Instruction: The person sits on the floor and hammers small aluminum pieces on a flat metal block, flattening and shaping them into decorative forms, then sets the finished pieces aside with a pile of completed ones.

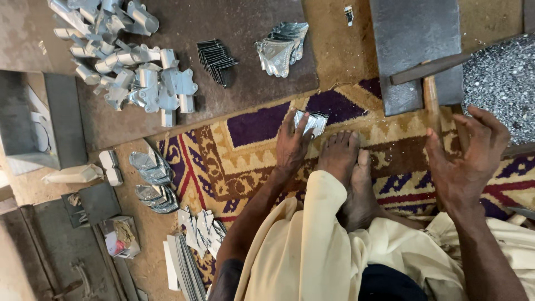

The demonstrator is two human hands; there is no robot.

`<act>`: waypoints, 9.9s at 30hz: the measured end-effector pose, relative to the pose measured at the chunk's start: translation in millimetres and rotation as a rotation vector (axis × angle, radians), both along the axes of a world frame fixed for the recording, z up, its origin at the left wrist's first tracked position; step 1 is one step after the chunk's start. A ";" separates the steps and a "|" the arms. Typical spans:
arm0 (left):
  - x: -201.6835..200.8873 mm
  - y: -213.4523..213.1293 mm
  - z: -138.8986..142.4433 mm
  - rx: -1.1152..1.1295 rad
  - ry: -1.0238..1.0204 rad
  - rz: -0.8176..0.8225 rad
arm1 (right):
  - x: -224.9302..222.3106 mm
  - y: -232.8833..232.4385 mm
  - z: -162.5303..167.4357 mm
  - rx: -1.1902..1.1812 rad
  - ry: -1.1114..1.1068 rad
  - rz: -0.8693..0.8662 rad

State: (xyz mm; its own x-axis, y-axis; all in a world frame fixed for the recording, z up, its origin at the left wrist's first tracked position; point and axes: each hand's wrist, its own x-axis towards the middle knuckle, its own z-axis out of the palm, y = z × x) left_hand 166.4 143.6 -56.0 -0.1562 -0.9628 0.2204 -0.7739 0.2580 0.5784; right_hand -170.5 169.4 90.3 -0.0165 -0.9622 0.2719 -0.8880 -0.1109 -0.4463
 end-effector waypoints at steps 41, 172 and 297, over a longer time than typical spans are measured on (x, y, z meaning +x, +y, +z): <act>-153.0 -131.9 80.6 0.069 0.964 -0.194 | -8.1 15.9 21.8 0.676 -0.889 -0.447; -175.1 -135.4 70.7 -0.206 0.569 -0.182 | -14.5 28.8 28.9 0.355 -0.814 -0.187; -77.2 -96.4 97.1 0.447 0.857 0.123 | -164.0 -1.9 -96.6 0.212 0.066 -0.275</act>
